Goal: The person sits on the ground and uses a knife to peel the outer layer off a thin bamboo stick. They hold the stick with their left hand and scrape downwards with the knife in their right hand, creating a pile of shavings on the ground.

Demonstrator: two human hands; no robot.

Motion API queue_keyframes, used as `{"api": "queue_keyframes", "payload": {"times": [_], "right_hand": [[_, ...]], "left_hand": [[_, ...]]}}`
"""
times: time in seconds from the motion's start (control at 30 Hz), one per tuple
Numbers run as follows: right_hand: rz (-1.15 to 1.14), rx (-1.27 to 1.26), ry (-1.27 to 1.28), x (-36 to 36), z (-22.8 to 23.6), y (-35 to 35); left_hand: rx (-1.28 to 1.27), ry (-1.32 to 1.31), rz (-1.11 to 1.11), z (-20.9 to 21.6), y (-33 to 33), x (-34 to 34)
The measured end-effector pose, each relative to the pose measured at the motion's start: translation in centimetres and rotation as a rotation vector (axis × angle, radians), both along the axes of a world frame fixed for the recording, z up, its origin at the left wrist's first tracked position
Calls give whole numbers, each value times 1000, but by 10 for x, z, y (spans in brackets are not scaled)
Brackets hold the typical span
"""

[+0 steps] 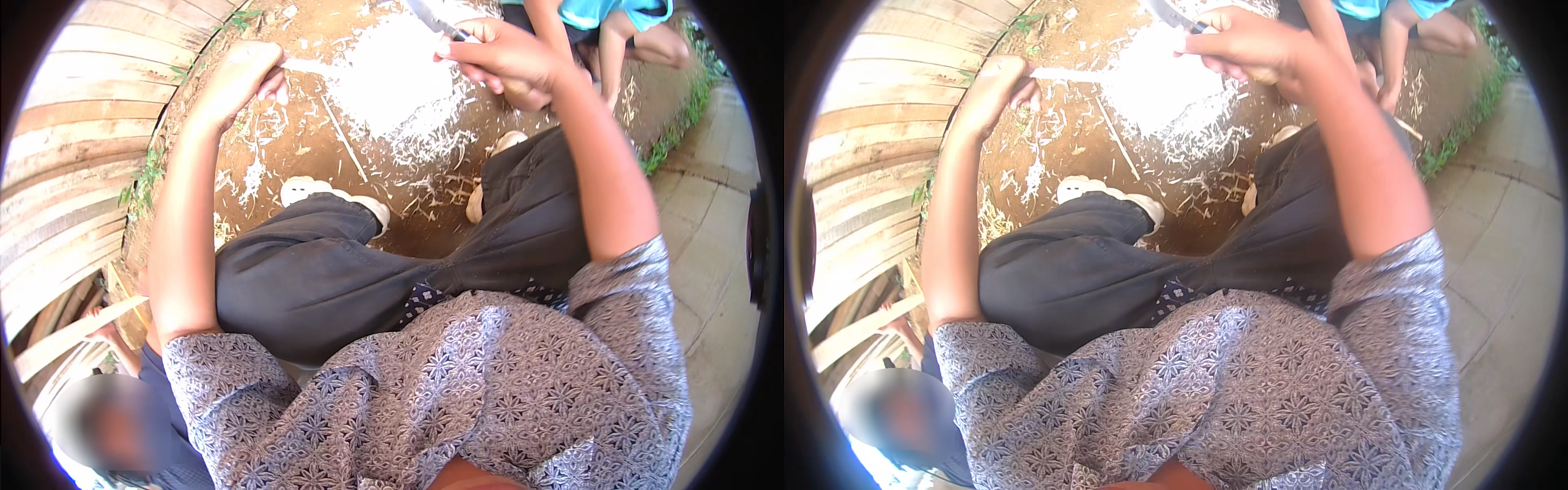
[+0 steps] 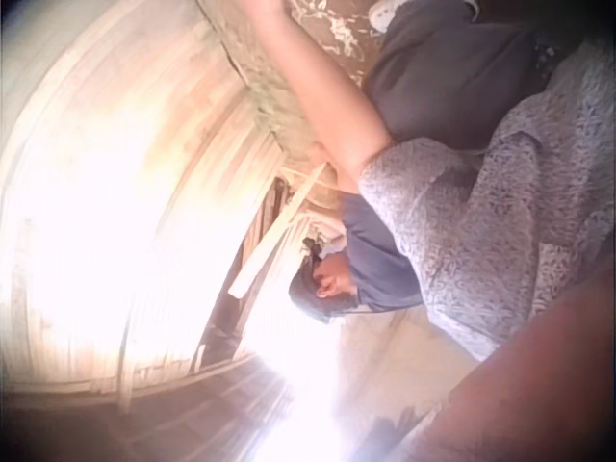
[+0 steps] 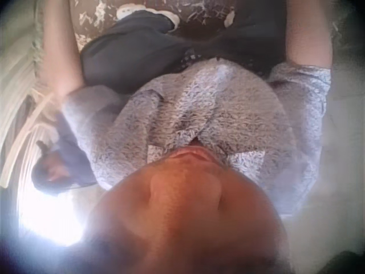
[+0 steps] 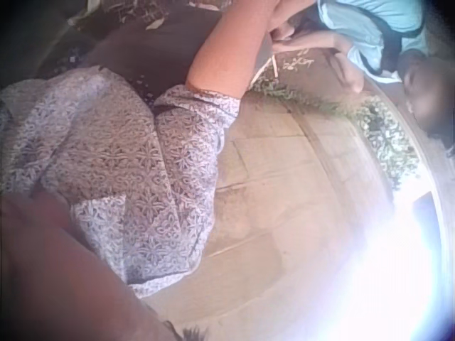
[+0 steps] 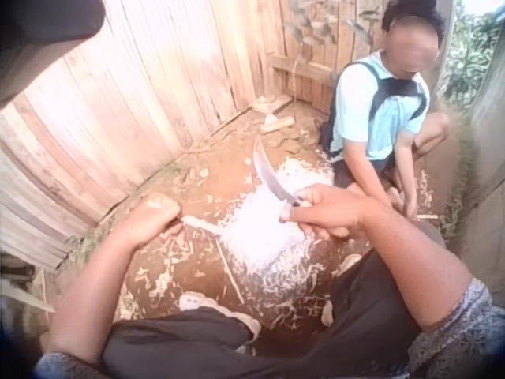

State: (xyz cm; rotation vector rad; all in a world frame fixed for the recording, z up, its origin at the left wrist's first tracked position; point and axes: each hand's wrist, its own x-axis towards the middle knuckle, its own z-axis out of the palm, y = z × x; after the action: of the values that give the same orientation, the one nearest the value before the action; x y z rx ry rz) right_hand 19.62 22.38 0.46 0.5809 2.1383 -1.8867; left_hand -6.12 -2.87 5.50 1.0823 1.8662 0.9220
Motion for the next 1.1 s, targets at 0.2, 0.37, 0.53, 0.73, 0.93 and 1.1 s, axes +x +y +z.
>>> {"api": "queue_keyframes", "payload": {"times": [0.2, 0.37, 0.53, 0.73, 0.93, 1.1], "right_hand": [[-10, 247, 203, -20, -25, -57], [-121, 104, 181, -22, -27, -86], [-202, -148, 238, -24, -21, -111], [-263, -223, 328, -28, -14, -154], [-304, -210, 381, -33, -9, -180], [-251, -260, 421, -32, 7, -189]], "left_hand": [[44, -295, -57, 7, -2, -13], [159, -320, 92, 7, 2, -12], [306, -241, 463, -12, 16, -9], [586, -487, 665, -25, 39, 13], [594, -619, 741, -13, 38, 21], [565, -584, 770, -22, 33, 10]]}}
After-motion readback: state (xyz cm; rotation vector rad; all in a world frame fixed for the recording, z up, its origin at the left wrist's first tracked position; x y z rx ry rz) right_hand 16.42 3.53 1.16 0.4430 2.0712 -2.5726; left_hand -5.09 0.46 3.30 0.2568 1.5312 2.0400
